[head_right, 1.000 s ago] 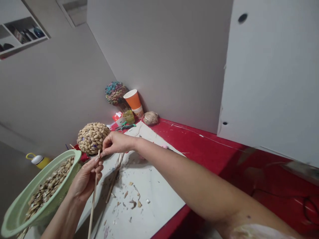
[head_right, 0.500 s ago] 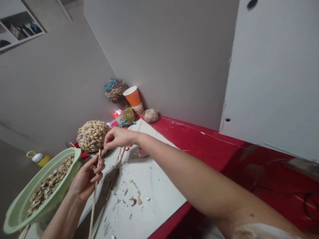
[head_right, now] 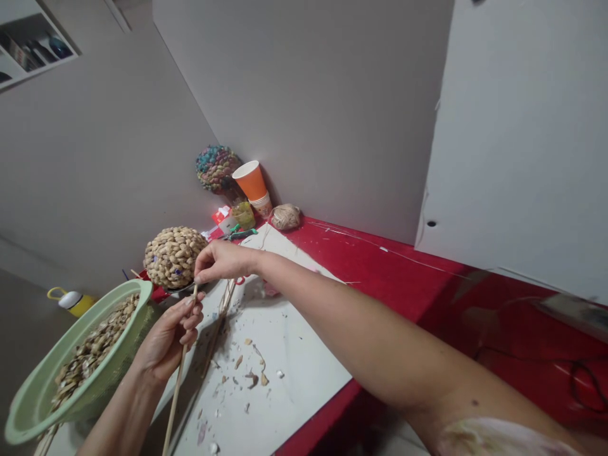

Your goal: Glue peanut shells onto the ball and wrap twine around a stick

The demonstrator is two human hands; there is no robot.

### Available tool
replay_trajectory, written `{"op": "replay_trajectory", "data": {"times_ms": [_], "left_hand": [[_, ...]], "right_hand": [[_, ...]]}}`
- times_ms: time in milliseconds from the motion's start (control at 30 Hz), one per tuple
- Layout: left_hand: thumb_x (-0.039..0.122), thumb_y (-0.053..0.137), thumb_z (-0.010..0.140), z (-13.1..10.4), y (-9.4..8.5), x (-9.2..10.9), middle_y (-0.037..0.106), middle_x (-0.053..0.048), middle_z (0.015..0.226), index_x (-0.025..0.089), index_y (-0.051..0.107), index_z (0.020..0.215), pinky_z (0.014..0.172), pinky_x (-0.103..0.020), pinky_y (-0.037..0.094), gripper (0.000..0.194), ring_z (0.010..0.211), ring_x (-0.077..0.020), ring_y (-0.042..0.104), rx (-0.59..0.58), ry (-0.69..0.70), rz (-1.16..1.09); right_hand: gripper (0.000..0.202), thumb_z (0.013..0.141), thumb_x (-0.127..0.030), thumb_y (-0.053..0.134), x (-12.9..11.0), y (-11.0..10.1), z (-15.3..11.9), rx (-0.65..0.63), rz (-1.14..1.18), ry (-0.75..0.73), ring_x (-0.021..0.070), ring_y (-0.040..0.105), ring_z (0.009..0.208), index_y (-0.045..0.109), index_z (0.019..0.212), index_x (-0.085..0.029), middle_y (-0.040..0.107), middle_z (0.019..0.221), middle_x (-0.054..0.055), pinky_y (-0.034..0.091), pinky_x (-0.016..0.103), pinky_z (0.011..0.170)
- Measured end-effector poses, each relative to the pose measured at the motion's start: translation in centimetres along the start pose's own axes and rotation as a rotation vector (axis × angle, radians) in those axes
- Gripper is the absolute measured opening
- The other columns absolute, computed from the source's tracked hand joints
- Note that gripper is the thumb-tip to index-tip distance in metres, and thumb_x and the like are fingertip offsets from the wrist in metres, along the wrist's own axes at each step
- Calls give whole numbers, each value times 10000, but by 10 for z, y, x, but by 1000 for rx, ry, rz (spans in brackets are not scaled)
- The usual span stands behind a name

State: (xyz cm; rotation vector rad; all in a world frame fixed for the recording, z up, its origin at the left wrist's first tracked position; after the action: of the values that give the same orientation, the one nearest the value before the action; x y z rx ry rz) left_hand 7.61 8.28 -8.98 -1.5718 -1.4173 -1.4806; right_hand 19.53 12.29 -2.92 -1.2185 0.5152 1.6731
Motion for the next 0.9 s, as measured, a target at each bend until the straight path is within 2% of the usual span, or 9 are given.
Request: {"op": "replay_trajectory", "data": {"times_ms": [267,567,767,900], "left_hand": [[221,803,686,1,2,-5,482,44,637,81,694,856,312,-72,269,246,436,-3,334,-39,-38,35],[204,802,694,-1,6,-10,478,49,604,71,688,849,309,-78,256,234,409,6,282,-93,-95,42],[193,816,669,0,3,-7,498,41,618,83,693,847,330,-83,313,243,435,-5,361,-84,-64,10],[185,828,649,2,0,-4,513,41,628,78,697,847,340,-80,341,261,443,-3,399,-58,-31,-27]], "right_hand": [[71,712,-179,673,1,3,-2,-27,-7,20,67,441,519,666,681,-115,565,582,-48,324,188,485],[109,758,-195,641,2,13,-6,-111,15,82,42,346,412,628,684,-116,432,454,-98,267,178,418],[150,788,-213,616,9,19,-6,-161,21,108,39,320,407,622,677,-114,408,451,-94,222,169,396],[141,800,-192,590,9,17,-6,-146,20,114,40,305,401,613,680,-122,398,462,-96,220,174,391]]}}
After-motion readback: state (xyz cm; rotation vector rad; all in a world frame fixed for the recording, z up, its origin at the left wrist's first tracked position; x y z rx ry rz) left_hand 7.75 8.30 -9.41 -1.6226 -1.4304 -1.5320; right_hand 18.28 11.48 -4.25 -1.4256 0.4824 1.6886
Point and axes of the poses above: each hand's wrist, its own z-axis towards the middle knuckle, its own y-axis out of the palm, x = y × z, the point moved 9 cm from there along z, towards the middle knuckle
